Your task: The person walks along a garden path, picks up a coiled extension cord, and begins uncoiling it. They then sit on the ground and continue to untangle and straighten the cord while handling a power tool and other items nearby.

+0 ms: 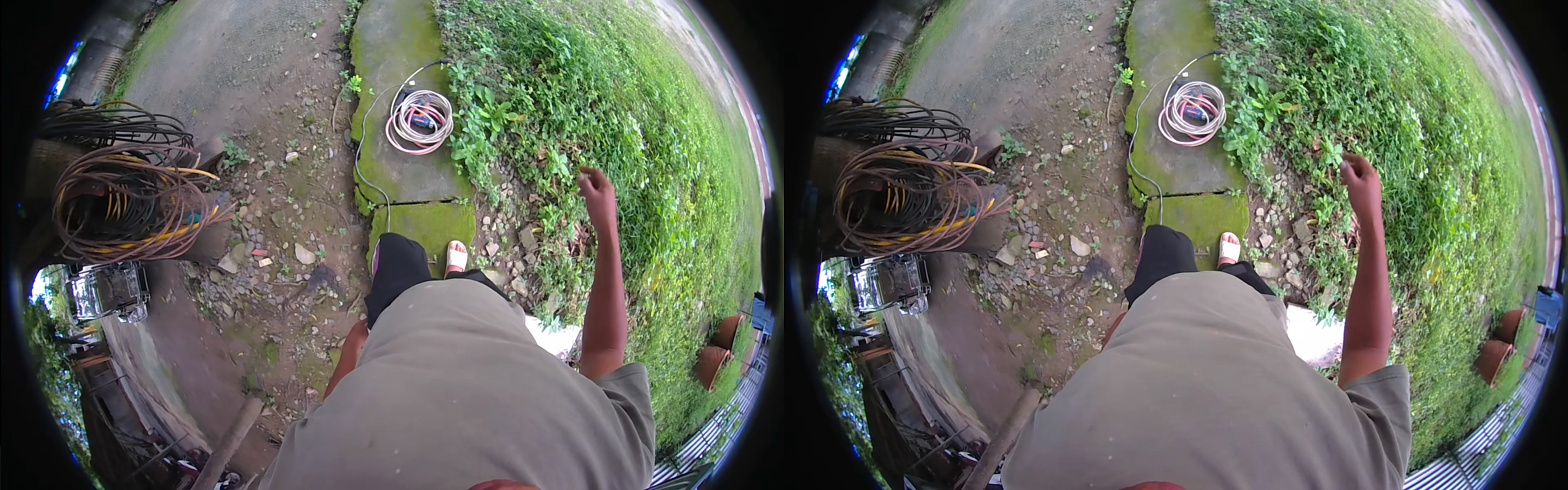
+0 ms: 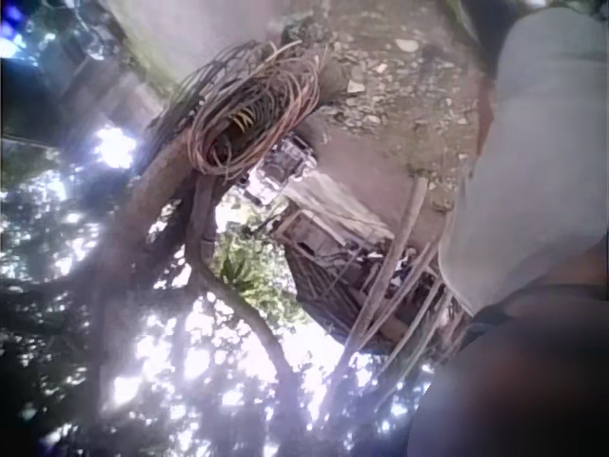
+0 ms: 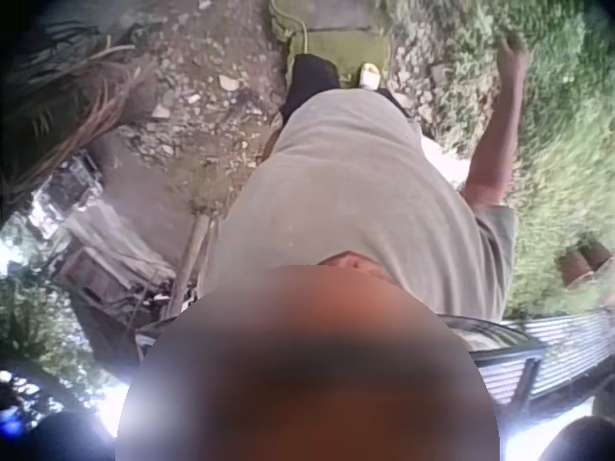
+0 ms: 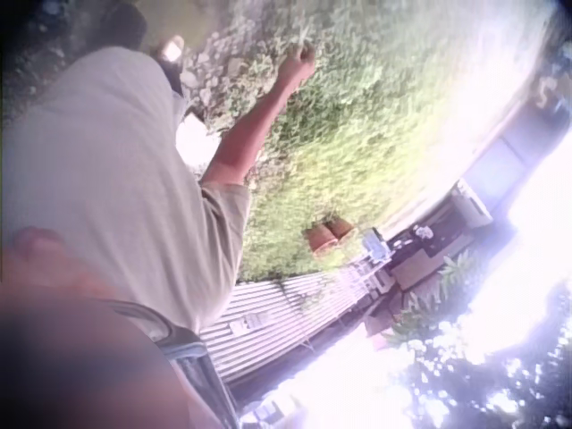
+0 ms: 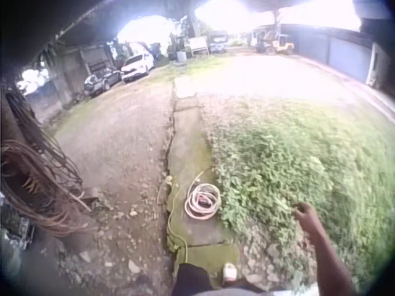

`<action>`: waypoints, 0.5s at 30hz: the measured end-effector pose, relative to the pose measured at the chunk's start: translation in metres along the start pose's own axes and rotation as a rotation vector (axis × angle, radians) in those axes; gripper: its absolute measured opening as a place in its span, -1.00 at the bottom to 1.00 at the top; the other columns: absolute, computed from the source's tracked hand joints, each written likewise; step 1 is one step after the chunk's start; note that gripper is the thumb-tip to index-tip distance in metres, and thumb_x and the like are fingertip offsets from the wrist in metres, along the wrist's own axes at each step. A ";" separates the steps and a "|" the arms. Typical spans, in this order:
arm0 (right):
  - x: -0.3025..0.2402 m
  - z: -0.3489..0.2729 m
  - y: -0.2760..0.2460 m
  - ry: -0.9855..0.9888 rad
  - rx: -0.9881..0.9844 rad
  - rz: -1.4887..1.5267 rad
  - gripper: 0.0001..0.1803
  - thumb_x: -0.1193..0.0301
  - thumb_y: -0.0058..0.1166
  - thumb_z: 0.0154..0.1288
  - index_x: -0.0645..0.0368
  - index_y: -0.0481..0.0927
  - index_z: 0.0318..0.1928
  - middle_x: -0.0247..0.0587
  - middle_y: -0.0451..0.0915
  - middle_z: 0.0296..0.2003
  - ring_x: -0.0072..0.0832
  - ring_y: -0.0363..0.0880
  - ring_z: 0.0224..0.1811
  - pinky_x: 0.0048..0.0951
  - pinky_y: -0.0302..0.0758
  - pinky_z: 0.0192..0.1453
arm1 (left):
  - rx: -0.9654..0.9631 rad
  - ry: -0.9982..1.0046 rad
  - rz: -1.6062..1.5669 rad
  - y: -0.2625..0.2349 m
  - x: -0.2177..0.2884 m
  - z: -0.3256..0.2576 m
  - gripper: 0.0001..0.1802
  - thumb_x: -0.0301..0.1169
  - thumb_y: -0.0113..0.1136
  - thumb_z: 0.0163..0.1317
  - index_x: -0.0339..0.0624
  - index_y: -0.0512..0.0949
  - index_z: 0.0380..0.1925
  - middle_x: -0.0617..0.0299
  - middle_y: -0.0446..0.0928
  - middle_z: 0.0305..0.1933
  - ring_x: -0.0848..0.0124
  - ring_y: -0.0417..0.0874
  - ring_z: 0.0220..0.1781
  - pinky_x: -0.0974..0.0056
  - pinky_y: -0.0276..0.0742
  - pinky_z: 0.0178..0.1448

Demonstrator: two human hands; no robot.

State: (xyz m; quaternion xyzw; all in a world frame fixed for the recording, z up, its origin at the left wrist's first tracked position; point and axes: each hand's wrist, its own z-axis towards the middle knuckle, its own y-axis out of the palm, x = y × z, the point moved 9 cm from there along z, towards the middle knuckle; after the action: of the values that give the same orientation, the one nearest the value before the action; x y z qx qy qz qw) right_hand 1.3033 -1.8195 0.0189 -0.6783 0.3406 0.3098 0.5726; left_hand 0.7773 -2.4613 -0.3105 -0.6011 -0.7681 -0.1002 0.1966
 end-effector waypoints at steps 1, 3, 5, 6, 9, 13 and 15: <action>-0.033 0.025 0.002 -0.047 0.001 -0.001 -0.59 0.26 0.20 0.50 0.25 0.65 0.20 -0.24 0.73 -0.22 -0.56 0.59 -0.29 -0.47 0.55 -0.17 | 0.001 -0.004 0.022 0.001 0.012 0.007 -0.75 -0.20 0.23 0.46 -0.16 0.65 -0.20 0.28 0.67 -0.32 0.45 0.67 -0.39 0.33 0.55 -0.35; -0.077 0.054 0.020 -0.090 -0.023 0.031 -0.62 0.28 0.21 0.50 0.24 0.66 0.19 -0.23 0.74 -0.19 -0.56 0.60 -0.28 -0.48 0.55 -0.15 | -0.006 -0.017 0.049 -0.001 0.037 0.025 -0.74 -0.19 0.23 0.46 -0.16 0.65 -0.20 0.27 0.67 -0.32 0.45 0.67 -0.40 0.32 0.55 -0.35; -0.100 0.068 0.044 -0.071 -0.065 0.039 -0.62 0.33 0.22 0.48 0.22 0.66 0.20 -0.24 0.73 -0.20 -0.57 0.60 -0.26 -0.50 0.54 -0.12 | -0.017 -0.031 0.080 -0.014 0.066 0.046 -0.74 -0.19 0.23 0.45 -0.16 0.65 -0.21 0.27 0.66 -0.33 0.45 0.66 -0.40 0.32 0.54 -0.36; -0.108 0.071 0.057 -0.049 -0.075 0.064 -0.62 0.34 0.22 0.48 0.22 0.66 0.21 -0.24 0.73 -0.20 -0.58 0.60 -0.25 -0.50 0.54 -0.11 | -0.024 -0.035 0.089 -0.024 0.084 0.059 -0.74 -0.19 0.23 0.45 -0.16 0.64 -0.21 0.27 0.66 -0.33 0.45 0.66 -0.40 0.31 0.54 -0.36; -0.123 0.075 0.101 0.057 -0.134 0.154 -0.60 0.33 0.21 0.49 0.22 0.64 0.24 -0.22 0.72 -0.17 -0.54 0.62 -0.21 -0.49 0.56 -0.06 | -0.033 -0.045 0.099 -0.071 0.158 0.100 -0.74 -0.18 0.23 0.45 -0.16 0.64 -0.22 0.27 0.65 -0.33 0.45 0.65 -0.41 0.31 0.54 -0.36; -0.127 0.078 0.167 0.329 -0.281 0.004 -0.59 0.32 0.21 0.49 0.19 0.63 0.26 -0.16 0.72 -0.13 -0.50 0.66 -0.15 -0.39 0.60 -0.02 | 0.114 0.012 0.142 -0.171 0.295 0.173 -0.73 -0.20 0.23 0.45 -0.18 0.65 -0.17 0.24 0.65 -0.31 0.46 0.65 -0.37 0.30 0.56 -0.29; -0.139 0.088 0.200 0.247 -0.397 -0.083 -0.59 0.33 0.24 0.47 0.16 0.62 0.25 -0.15 0.72 -0.13 -0.43 0.68 -0.12 -0.33 0.62 0.03 | 0.177 0.117 0.157 -0.215 0.378 0.202 -0.71 -0.23 0.19 0.49 -0.19 0.65 0.02 0.26 0.67 -0.21 0.51 0.65 -0.28 0.37 0.55 -0.20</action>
State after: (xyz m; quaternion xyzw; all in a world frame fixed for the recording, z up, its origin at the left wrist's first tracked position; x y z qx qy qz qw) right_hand 1.0569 -1.7403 0.0053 -0.8238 0.3125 0.2615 0.3941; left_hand 0.4581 -2.1038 -0.3154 -0.6326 -0.7118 -0.0512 0.3008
